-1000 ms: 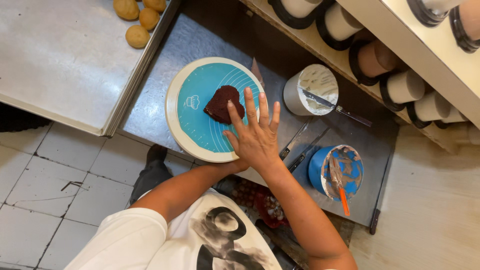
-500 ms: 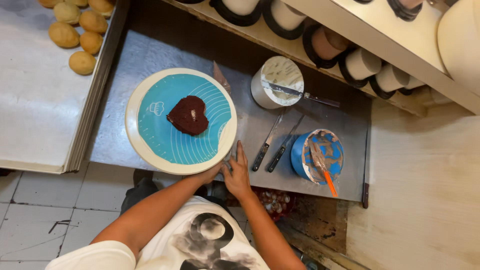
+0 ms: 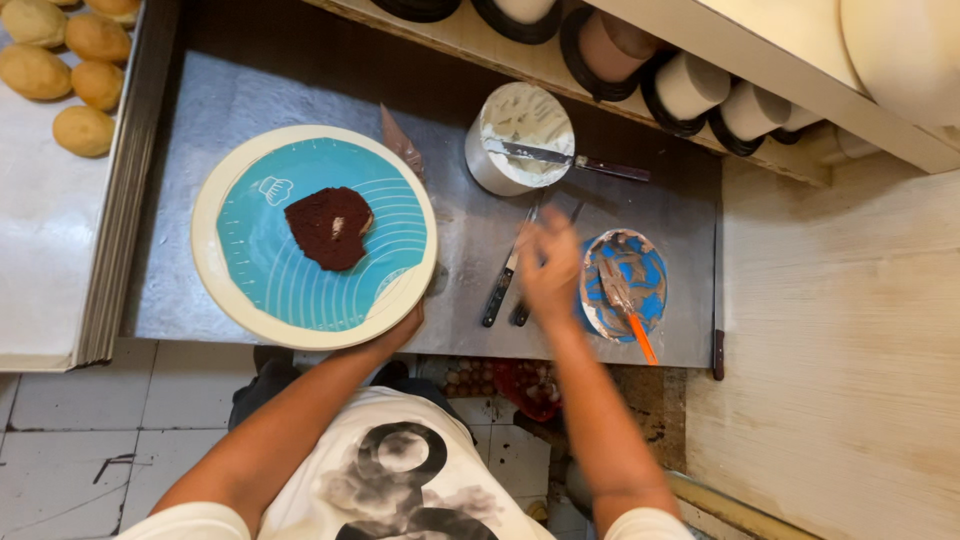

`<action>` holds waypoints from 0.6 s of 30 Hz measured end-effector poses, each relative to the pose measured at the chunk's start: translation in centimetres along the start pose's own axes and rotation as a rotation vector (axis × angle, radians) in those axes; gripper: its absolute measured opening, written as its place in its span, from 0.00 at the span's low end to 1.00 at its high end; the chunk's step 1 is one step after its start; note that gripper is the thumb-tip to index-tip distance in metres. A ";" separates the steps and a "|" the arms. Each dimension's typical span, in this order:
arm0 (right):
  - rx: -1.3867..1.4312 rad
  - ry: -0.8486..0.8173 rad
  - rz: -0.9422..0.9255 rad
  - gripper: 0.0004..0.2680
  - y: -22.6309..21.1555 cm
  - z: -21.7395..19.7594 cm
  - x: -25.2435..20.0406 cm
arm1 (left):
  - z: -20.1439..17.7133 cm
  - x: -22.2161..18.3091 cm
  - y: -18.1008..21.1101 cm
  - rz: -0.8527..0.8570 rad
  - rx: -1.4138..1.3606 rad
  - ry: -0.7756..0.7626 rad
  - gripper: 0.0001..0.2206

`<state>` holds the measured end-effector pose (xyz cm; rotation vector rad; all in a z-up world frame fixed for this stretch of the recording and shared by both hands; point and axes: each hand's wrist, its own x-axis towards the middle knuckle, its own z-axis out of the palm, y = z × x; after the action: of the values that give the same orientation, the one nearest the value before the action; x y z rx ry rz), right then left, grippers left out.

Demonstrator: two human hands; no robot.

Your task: The person takes a small heart-shaped cake from a tray and places it onto a rotating stand. Using a knife, they scoop white frosting from a bowl and spread it across the top and sides of the cake while rotating the stand by hand.

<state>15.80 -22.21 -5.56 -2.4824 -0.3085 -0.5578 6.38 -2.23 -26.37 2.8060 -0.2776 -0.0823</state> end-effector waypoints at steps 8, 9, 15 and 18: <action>-0.735 -0.327 -0.141 0.18 16.6 -2.3 14.5 | -6.8 0.7 4.2 0.046 -0.368 0.002 0.42; -0.746 -0.470 -0.161 0.20 17.0 -1.9 15.4 | -7.1 1.2 4.9 0.129 -0.213 0.176 0.39; -0.657 -0.450 -0.178 0.13 20.0 -0.5 14.1 | -11.7 10.4 11.7 -0.097 -0.949 0.495 0.27; -0.648 -0.429 -0.224 0.13 21.3 -0.8 12.6 | -13.3 19.3 9.6 -0.651 -1.224 0.495 0.31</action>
<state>33.83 -38.75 -9.56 -3.2207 -0.6651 -0.2164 24.70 -10.89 -11.23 1.5133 0.6101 0.2217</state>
